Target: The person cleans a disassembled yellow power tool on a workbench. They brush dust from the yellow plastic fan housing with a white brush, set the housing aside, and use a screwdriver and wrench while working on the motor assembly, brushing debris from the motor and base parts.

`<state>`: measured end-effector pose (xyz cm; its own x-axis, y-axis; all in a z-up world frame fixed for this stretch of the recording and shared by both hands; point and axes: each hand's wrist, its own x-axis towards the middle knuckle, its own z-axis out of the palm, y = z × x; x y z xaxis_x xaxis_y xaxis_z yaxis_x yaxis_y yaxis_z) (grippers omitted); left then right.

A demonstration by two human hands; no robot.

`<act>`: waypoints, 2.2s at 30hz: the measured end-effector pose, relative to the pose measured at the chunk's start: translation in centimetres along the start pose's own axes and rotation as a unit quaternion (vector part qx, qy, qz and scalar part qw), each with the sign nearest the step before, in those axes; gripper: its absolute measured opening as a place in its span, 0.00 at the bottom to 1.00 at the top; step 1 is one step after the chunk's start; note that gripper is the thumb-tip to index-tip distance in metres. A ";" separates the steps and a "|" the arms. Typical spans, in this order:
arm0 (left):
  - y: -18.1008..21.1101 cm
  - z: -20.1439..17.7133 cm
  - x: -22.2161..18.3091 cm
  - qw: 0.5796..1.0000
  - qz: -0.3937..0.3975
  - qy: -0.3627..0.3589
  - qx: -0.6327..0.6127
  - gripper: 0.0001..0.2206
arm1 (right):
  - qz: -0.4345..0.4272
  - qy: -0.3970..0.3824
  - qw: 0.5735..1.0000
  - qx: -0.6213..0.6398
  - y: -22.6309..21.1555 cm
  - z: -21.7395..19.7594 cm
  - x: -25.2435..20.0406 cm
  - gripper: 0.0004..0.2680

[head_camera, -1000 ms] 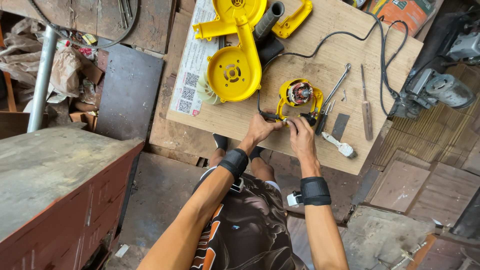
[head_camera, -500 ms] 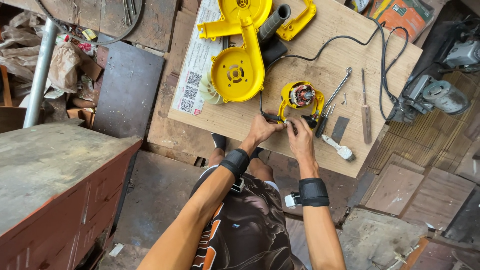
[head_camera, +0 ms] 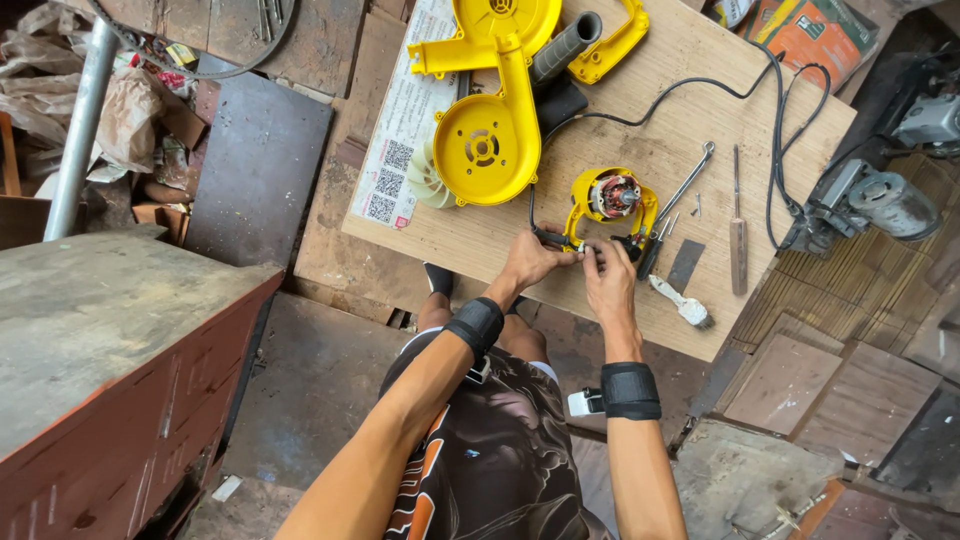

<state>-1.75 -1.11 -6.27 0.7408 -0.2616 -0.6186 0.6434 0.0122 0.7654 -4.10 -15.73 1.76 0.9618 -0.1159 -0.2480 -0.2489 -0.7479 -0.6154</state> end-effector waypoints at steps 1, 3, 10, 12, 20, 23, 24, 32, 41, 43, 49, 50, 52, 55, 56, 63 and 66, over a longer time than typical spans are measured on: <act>-0.4 0.0 0.2 1.000 0.000 0.000 0.000 0.26 | 0.000 0.000 1.000 0.000 0.1 0.1 0.0 0.06; -1.0 0.3 0.6 0.999 0.011 -0.006 -0.052 0.28 | -0.008 0.004 1.000 -0.012 0.3 0.1 0.0 0.06; -2.0 0.5 1.2 0.998 0.001 -0.011 -0.066 0.27 | -0.003 0.003 1.000 0.000 -0.3 -0.2 0.3 0.06; -2.1 0.5 1.3 0.999 0.002 -0.006 -0.050 0.26 | 0.027 0.012 0.999 0.016 -0.4 -0.3 0.5 0.06; -2.4 0.4 1.2 0.996 -0.004 -0.024 -0.085 0.26 | 0.033 -0.001 0.999 -0.021 0.0 -0.4 1.1 0.06; -1.8 0.4 1.3 0.989 -0.020 -0.042 -0.138 0.24 | 0.024 -0.004 0.999 -0.043 0.1 -0.6 1.4 0.06; -1.5 0.4 1.3 0.981 -0.039 -0.053 -0.181 0.23 | 0.012 -0.004 0.999 -0.050 0.2 -0.6 1.4 0.06; -1.5 0.2 1.3 0.989 -0.044 -0.045 -0.132 0.22 | 0.043 0.009 0.999 0.002 -0.9 -0.8 0.5 0.06; -2.2 0.3 1.5 0.989 -0.026 -0.043 -0.137 0.19 | 0.036 0.000 0.999 0.022 -0.5 -0.4 0.7 0.06; -2.3 0.3 1.6 0.990 -0.024 -0.040 -0.131 0.19 | 0.030 -0.003 0.999 0.019 -0.6 -0.4 0.8 0.06; -1.3 0.0 1.1 0.987 -0.038 -0.053 -0.148 0.18 | -0.009 0.018 1.000 0.017 -0.6 -0.1 0.6 0.06; -1.2 -0.1 1.1 0.986 -0.031 -0.051 -0.154 0.18 | -0.011 0.018 1.000 0.014 -0.5 -0.1 0.7 0.06; -1.5 0.2 1.1 0.985 -0.028 -0.051 -0.161 0.19 | -0.009 0.017 1.000 0.011 -0.4 -0.1 0.4 0.06; -2.0 0.2 1.5 0.980 -0.033 -0.060 -0.187 0.19 | -0.010 0.016 1.000 0.025 -0.5 0.0 0.6 0.05; -2.2 0.2 1.6 0.983 -0.021 -0.052 -0.177 0.18 | -0.012 0.014 1.000 0.020 -0.7 -0.1 0.7 0.05; -0.9 -0.6 0.8 0.988 -0.010 -0.055 -0.145 0.15 | -0.075 0.019 0.997 -0.003 -0.9 -0.5 0.2 0.07; -0.6 -0.7 0.8 0.990 -0.009 -0.053 -0.127 0.16 | -0.054 -0.003 0.998 -0.020 -1.0 -0.7 0.2 0.06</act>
<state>-1.43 -0.70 -7.39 0.7133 -0.3637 -0.5991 0.6938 0.2448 0.6773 -3.54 -15.48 2.86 0.9821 -0.0284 -0.1864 -0.1382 -0.7809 -0.6092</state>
